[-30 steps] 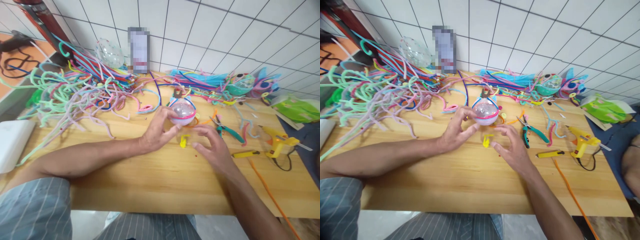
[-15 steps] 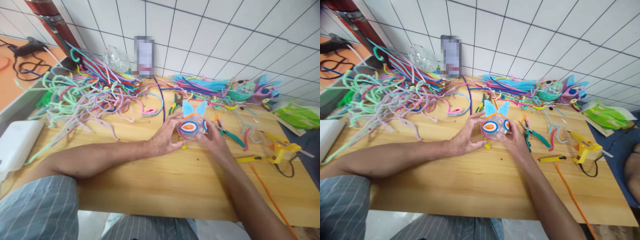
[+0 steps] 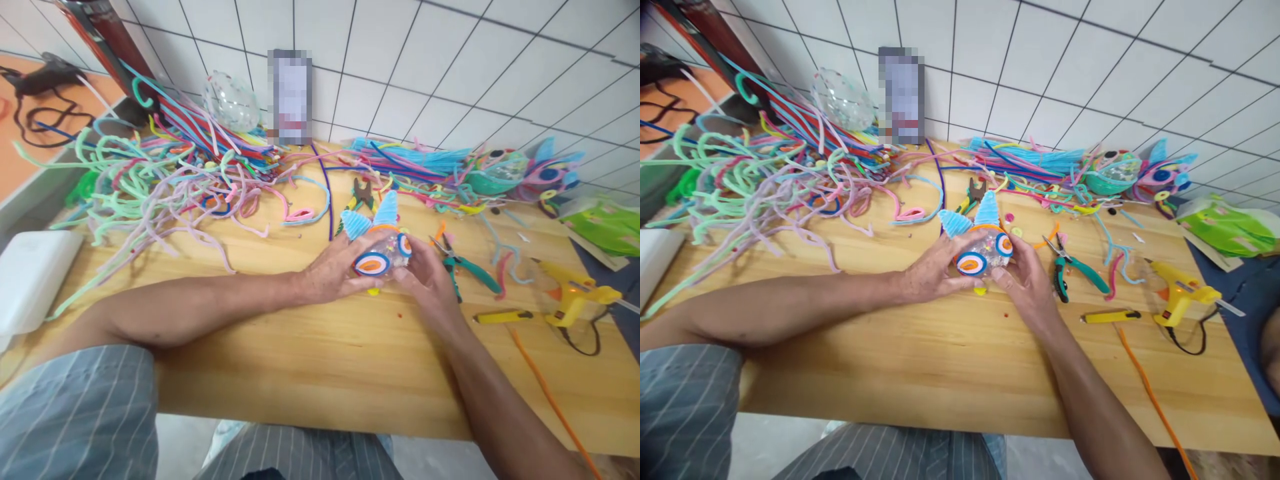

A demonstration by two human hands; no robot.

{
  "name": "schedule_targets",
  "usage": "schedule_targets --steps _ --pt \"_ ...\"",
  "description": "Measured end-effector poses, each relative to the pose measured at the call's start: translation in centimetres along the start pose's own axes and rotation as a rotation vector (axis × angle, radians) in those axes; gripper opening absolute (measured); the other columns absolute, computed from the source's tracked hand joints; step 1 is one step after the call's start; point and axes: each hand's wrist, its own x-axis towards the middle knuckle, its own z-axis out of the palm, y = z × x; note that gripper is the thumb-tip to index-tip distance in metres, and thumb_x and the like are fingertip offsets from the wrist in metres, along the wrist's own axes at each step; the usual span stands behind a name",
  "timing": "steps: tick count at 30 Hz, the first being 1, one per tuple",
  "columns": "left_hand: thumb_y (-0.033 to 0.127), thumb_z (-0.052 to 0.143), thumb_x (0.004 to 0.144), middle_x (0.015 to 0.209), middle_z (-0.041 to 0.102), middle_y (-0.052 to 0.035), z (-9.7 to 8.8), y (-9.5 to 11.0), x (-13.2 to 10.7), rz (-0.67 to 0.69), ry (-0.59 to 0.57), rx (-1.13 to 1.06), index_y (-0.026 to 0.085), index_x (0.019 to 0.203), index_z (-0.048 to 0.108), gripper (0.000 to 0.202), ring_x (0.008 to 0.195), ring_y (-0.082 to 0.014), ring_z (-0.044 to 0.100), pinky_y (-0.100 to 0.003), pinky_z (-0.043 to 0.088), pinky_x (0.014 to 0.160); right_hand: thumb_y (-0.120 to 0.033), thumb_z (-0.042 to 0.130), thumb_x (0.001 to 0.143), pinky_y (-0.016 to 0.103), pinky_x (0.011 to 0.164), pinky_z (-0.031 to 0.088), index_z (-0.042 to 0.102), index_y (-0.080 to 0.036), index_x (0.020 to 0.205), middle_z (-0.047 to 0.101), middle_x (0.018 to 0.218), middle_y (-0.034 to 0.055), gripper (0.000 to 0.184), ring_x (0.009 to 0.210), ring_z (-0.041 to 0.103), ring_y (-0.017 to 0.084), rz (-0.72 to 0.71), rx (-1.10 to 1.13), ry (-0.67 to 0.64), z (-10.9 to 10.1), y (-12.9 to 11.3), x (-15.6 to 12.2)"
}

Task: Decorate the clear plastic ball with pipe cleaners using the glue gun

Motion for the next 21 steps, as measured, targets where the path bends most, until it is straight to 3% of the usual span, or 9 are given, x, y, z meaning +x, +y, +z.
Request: schedule_targets --steps 3,6,10,12,15,21 --pt "0.042 0.081 0.093 0.159 0.058 -0.0161 0.1 0.1 0.2 -0.039 0.0 0.01 0.027 0.161 0.041 0.08 0.149 -0.0371 0.056 -0.058 0.048 0.124 -0.065 0.075 0.092 0.052 0.116 0.057 0.053 -0.031 0.151 0.061 0.16 0.0126 0.072 0.143 0.063 0.031 0.008 -0.017 0.0 0.3 -0.1 -0.1" --pt "0.042 0.078 0.093 0.152 0.062 -0.0159 0.1 0.2 0.2 -0.02 0.09 0.045 0.025 0.157 0.045 0.073 0.145 -0.0364 0.058 -0.058 0.05 0.122 -0.067 0.073 0.093 0.047 0.109 0.06 0.054 -0.03 0.147 0.064 0.155 0.0124 0.069 0.137 0.067 0.029 -0.021 -0.07 0.05 0.3 0.2 -0.1" --pt "0.035 0.076 0.092 0.151 0.062 -0.0171 -0.1 0.0 0.2 0.008 0.15 0.036 0.021 0.152 0.046 0.068 0.143 -0.0355 0.059 -0.056 0.051 0.12 -0.06 0.078 0.089 0.043 0.089 0.061 0.065 -0.024 0.12 0.076 0.116 0.0094 0.048 0.102 0.073 0.026 -0.032 -0.375 0.142 -0.4 0.2 -0.5" --pt "0.036 0.077 0.092 0.151 0.062 -0.0169 -0.3 -0.2 0.2 0.0 0.148 0.026 0.021 0.151 0.045 0.068 0.142 -0.035 0.059 -0.057 0.049 0.121 -0.052 0.077 0.09 0.041 0.084 0.059 0.068 -0.023 0.104 0.076 0.1 0.0062 0.033 0.09 0.071 0.024 -0.049 -0.538 0.048 -0.6 -0.2 -0.8" --pt "0.042 0.077 0.093 0.15 0.063 -0.0176 -0.4 -0.4 0.3 -0.017 0.124 0.044 0.021 0.15 0.047 0.068 0.142 -0.0348 0.059 -0.056 0.047 0.121 -0.037 0.075 0.09 0.04 0.085 0.059 0.07 -0.024 0.101 0.076 0.1 0.0057 0.017 0.093 0.072 0.024 -0.142 -0.642 -0.13 0.2 -0.5 -1.3" --pt "0.048 0.075 0.095 0.155 0.059 -0.0182 -0.5 -0.5 0.4 -0.049 0.068 0.121 0.021 0.156 0.046 0.073 0.145 -0.0368 0.053 -0.059 0.043 0.124 -0.022 0.068 0.094 0.042 0.093 0.06 0.073 -0.026 0.098 0.076 0.106 0.0076 0.008 0.105 0.073 0.027 -0.294 -0.737 -0.185 2.2 -0.1 -1.8"
